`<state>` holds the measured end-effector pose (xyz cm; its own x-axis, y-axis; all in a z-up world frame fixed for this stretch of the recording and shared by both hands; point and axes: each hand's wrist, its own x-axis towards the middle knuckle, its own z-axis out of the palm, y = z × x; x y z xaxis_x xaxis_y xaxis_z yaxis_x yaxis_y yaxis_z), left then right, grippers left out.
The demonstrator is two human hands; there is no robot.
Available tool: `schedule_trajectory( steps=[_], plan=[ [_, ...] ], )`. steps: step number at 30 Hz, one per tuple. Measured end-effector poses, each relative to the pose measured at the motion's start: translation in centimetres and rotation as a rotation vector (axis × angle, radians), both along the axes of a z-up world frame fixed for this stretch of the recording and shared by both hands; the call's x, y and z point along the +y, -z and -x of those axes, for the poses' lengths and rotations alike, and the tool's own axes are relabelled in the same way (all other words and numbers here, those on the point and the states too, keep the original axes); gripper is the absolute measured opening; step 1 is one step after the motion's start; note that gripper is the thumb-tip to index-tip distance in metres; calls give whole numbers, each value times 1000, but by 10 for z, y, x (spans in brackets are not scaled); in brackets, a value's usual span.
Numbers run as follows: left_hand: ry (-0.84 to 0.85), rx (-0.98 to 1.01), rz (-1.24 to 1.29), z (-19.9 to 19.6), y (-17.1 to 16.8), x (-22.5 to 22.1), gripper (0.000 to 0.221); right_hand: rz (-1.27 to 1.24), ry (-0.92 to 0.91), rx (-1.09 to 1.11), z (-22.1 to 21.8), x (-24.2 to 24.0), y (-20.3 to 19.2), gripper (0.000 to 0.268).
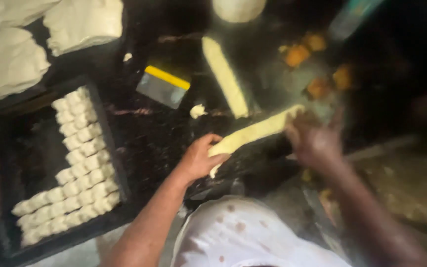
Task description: The recorder is cutting pieces of dough using a scraper, shaping them into small rolls, and placing them into a baking tray in a commercial bakery.
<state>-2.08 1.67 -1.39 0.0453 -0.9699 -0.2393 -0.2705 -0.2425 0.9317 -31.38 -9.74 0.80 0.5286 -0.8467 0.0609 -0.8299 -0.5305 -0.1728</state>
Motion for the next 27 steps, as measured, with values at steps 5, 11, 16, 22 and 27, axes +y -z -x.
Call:
schedule_trajectory(
  steps=[5,11,16,22,27],
  plan=[
    [-48,321,-100,-11,-23,16,33,102,-52,-87,-17,20,11,63],
    [-48,476,-206,-45,-19,31,30,-129,-26,23,-39,48,32,57],
    [-48,400,-223,-66,-8,51,34,-26,-46,-57,-69,84,21,52],
    [-30,166,-142,-84,-8,65,44,99,-105,-173,-112,118,17,58],
    [44,-289,174,-98,1,71,45,91,-160,-131,-136,144,25,56]
  ],
)
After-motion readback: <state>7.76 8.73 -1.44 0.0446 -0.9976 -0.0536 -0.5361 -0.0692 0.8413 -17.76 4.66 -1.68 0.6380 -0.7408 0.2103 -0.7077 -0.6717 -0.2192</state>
